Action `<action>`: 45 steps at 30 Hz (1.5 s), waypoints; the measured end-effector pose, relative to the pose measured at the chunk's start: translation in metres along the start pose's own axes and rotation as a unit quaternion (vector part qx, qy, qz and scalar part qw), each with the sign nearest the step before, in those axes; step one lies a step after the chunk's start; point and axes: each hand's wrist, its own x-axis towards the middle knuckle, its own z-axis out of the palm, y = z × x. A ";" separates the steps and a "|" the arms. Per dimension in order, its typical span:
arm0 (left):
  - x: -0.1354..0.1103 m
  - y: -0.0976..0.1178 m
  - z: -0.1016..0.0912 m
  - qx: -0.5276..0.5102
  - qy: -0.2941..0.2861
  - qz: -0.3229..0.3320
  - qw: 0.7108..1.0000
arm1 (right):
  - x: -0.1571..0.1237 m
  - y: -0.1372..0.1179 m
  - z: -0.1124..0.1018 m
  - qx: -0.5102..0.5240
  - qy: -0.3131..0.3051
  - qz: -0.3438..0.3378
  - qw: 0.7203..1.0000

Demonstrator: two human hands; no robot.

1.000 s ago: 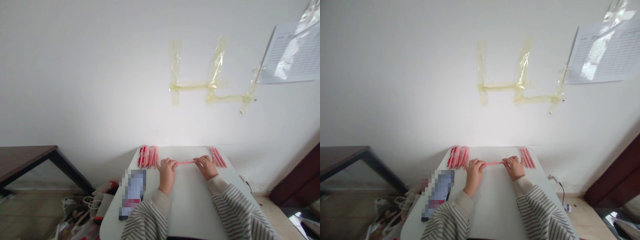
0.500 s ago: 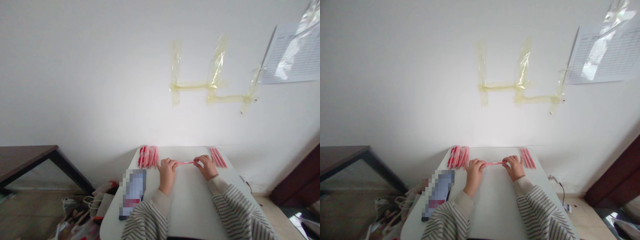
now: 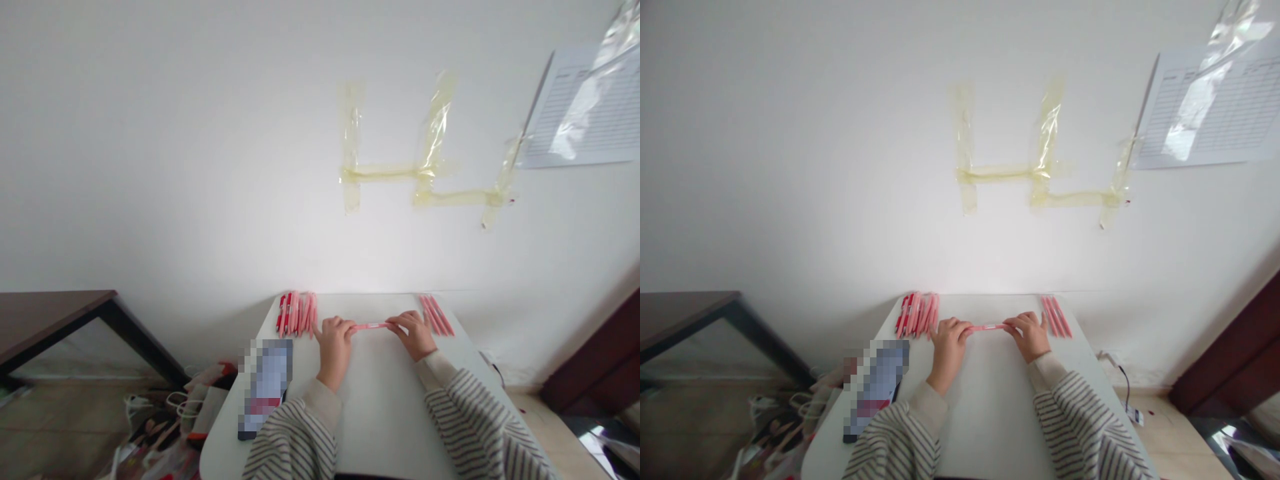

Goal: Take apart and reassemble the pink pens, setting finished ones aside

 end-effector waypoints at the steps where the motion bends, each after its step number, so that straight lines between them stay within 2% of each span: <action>1: 0.000 0.000 0.000 -0.001 -0.001 0.000 1.000 | 0.000 0.000 0.000 0.004 0.001 0.000 1.000; 30: 0.000 -0.002 0.001 0.007 0.002 0.006 1.000 | 0.000 0.002 0.000 0.046 -0.037 0.011 0.998; 38: 0.000 -0.002 0.001 0.005 -0.003 0.003 1.000 | 0.000 0.000 0.003 0.014 -0.031 -0.005 0.999; 45: 0.001 0.001 -0.001 0.000 -0.010 -0.004 1.000 | 0.003 0.008 0.004 0.027 -0.062 -0.009 0.998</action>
